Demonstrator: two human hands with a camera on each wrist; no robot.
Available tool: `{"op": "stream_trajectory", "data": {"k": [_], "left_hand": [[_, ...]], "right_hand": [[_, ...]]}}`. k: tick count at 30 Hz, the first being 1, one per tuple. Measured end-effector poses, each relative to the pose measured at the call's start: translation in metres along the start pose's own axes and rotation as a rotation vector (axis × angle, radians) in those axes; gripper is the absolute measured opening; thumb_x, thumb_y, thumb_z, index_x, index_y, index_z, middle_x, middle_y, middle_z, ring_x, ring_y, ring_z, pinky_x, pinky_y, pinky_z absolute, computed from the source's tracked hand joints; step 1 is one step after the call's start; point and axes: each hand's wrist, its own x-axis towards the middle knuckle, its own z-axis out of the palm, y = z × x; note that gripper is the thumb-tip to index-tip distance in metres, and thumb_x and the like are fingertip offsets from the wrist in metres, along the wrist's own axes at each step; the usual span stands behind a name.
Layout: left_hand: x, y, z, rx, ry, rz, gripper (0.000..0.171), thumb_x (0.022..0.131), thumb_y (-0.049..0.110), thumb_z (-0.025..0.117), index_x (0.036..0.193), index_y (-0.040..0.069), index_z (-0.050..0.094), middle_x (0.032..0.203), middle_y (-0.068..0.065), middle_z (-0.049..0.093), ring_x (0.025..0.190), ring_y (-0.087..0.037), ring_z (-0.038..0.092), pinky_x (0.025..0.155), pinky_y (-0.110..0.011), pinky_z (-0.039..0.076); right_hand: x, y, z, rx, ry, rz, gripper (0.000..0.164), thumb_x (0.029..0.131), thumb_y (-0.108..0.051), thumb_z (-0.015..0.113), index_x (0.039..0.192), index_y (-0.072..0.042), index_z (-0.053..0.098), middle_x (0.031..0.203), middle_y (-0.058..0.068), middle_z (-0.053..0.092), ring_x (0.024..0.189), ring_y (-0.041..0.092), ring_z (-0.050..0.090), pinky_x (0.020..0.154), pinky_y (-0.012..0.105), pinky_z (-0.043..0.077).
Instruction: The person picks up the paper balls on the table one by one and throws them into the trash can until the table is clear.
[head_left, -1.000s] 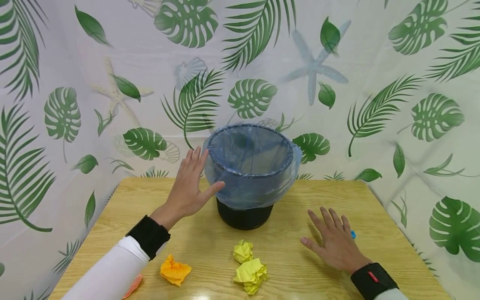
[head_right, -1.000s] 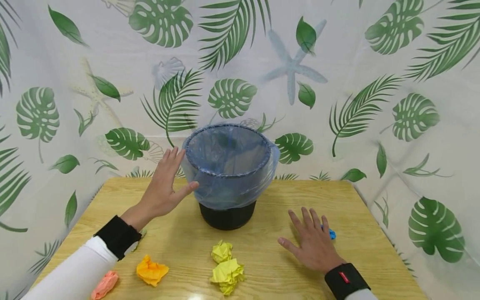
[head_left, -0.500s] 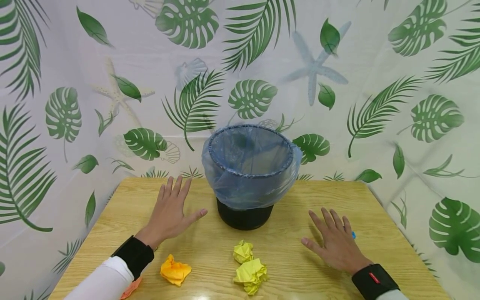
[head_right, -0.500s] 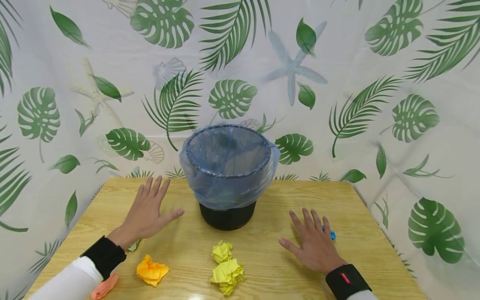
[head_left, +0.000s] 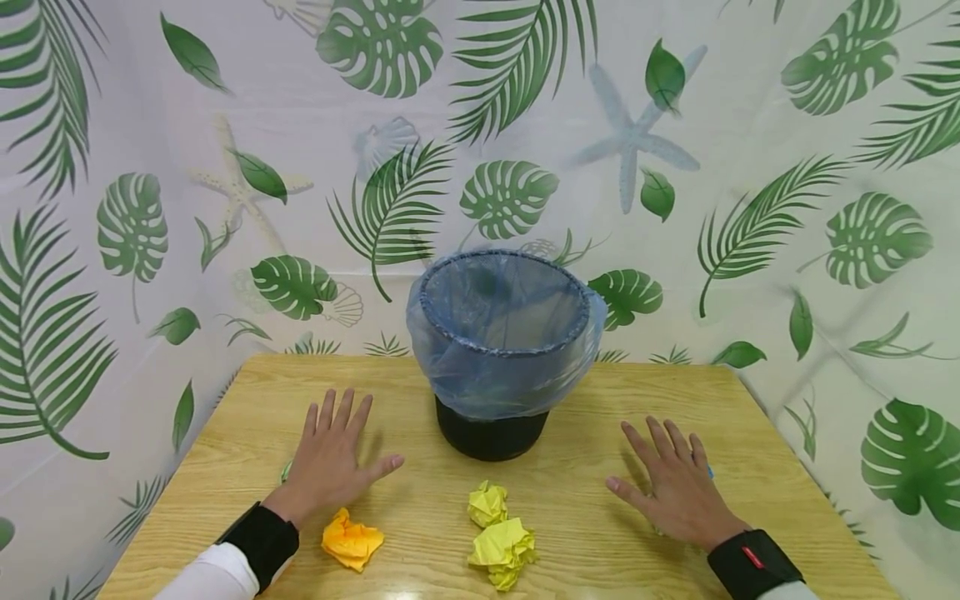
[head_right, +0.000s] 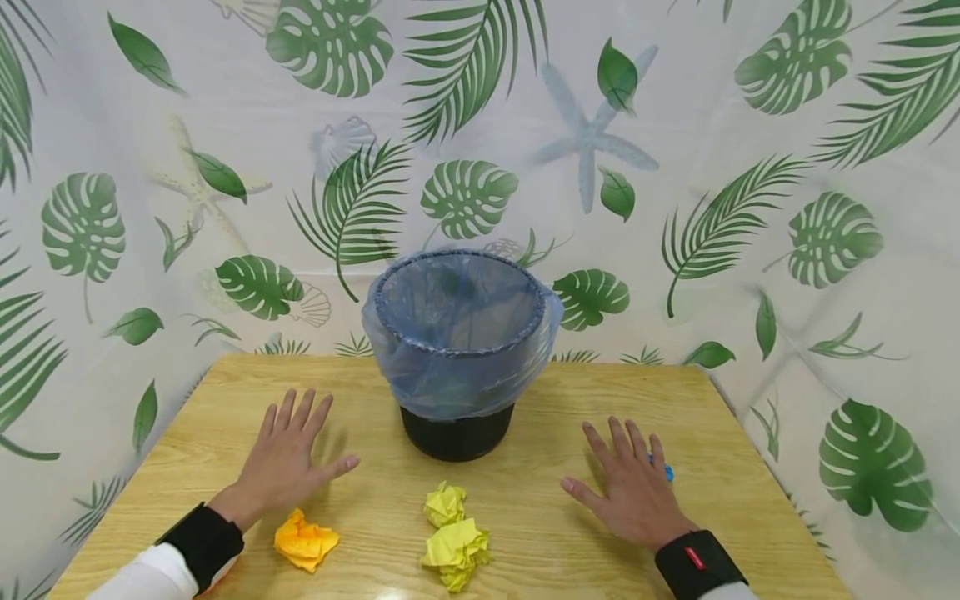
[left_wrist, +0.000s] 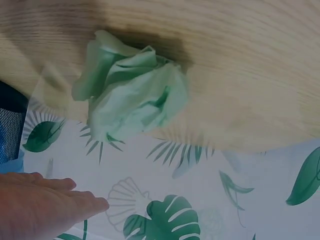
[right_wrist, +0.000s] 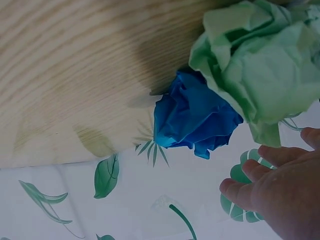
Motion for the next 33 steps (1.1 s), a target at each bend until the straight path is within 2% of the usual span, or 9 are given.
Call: {"op": "stream_trajectory", "data": {"k": [7, 12, 15, 20, 22, 24, 27, 30, 33], "left_hand": [[-0.002, -0.004, 0.004, 0.007, -0.016, -0.014, 0.104, 0.090, 0.075, 0.056, 0.162, 0.005, 0.030, 0.167, -0.026, 0.020, 0.154, -0.049, 0.008, 0.122, -0.066, 0.003], [-0.003, -0.005, 0.005, 0.000, -0.023, -0.016, 0.104, 0.090, 0.076, 0.056, 0.162, 0.005, 0.030, 0.167, -0.026, 0.020, 0.154, -0.050, 0.009, 0.122, -0.065, 0.001], [-0.004, -0.005, 0.005, -0.002, -0.026, -0.014, 0.104, 0.090, 0.076, 0.056, 0.161, 0.005, 0.031, 0.167, -0.026, 0.020, 0.154, -0.050, 0.009, 0.122, -0.065, 0.001], [-0.003, -0.005, 0.004, 0.001, -0.031, -0.007, 0.103, 0.090, 0.076, 0.056, 0.161, 0.006, 0.032, 0.167, -0.026, 0.019, 0.154, -0.050, 0.009, 0.122, -0.066, 0.001], [-0.004, -0.004, 0.003, 0.001, -0.028, -0.004, 0.103, 0.090, 0.076, 0.056, 0.161, 0.006, 0.032, 0.166, -0.026, 0.020, 0.153, -0.050, 0.010, 0.122, -0.066, 0.002], [-0.004, -0.004, 0.003, 0.000, -0.026, -0.004, 0.103, 0.090, 0.076, 0.057, 0.161, 0.006, 0.032, 0.166, -0.026, 0.021, 0.153, -0.050, 0.011, 0.122, -0.066, 0.002], [-0.004, -0.003, 0.004, 0.002, -0.024, -0.002, 0.103, 0.089, 0.076, 0.057, 0.161, 0.006, 0.032, 0.166, -0.026, 0.021, 0.153, -0.050, 0.011, 0.122, -0.066, 0.002], [-0.003, -0.003, 0.005, 0.006, -0.020, -0.002, 0.103, 0.089, 0.076, 0.058, 0.161, 0.006, 0.033, 0.166, -0.026, 0.021, 0.153, -0.050, 0.010, 0.122, -0.065, 0.002], [-0.003, -0.003, 0.005, 0.005, -0.018, 0.000, 0.103, 0.089, 0.076, 0.058, 0.161, 0.006, 0.033, 0.166, -0.026, 0.021, 0.154, -0.050, 0.010, 0.122, -0.066, 0.002]], "right_hand": [[0.001, 0.003, -0.003, -0.004, -0.004, 0.026, 0.084, 0.100, -0.062, 0.054, 0.162, -0.012, 0.031, 0.161, 0.032, 0.026, 0.146, 0.058, 0.019, 0.114, 0.075, 0.007], [0.003, 0.012, -0.016, -0.012, 0.035, 0.080, 0.081, 0.103, -0.060, 0.050, 0.162, -0.008, 0.030, 0.154, 0.035, 0.034, 0.140, 0.059, 0.028, 0.113, 0.073, 0.013], [0.004, 0.018, -0.027, -0.016, 0.044, 0.156, 0.081, 0.105, -0.059, 0.048, 0.160, -0.002, 0.031, 0.149, 0.038, 0.038, 0.132, 0.062, 0.034, 0.106, 0.076, 0.022], [0.003, 0.031, -0.042, -0.065, 0.046, 0.271, 0.081, 0.104, -0.056, 0.051, 0.155, 0.004, 0.036, 0.140, 0.042, 0.042, 0.114, 0.067, 0.043, 0.087, 0.077, 0.035], [0.003, 0.036, -0.045, -0.090, 0.013, 0.303, 0.084, 0.102, -0.058, 0.053, 0.154, 0.005, 0.037, 0.136, 0.043, 0.044, 0.107, 0.067, 0.045, 0.081, 0.075, 0.039], [0.003, 0.041, -0.047, -0.103, -0.056, 0.335, 0.091, 0.099, -0.065, 0.053, 0.153, 0.006, 0.038, 0.131, 0.043, 0.047, 0.097, 0.064, 0.050, 0.074, 0.070, 0.043], [0.003, 0.046, -0.048, -0.095, -0.187, 0.360, 0.101, 0.094, -0.072, 0.054, 0.152, 0.009, 0.038, 0.121, 0.043, 0.053, 0.078, 0.049, 0.058, 0.061, 0.057, 0.047], [0.002, 0.049, -0.044, -0.064, -0.282, 0.366, 0.098, 0.093, -0.066, 0.061, 0.151, 0.010, 0.039, 0.109, 0.037, 0.061, 0.067, 0.033, 0.060, 0.052, 0.045, 0.045], [0.001, 0.048, -0.039, -0.048, -0.314, 0.354, 0.085, 0.093, -0.053, 0.069, 0.147, 0.009, 0.046, 0.105, 0.031, 0.067, 0.072, 0.033, 0.066, 0.054, 0.045, 0.049]]}}
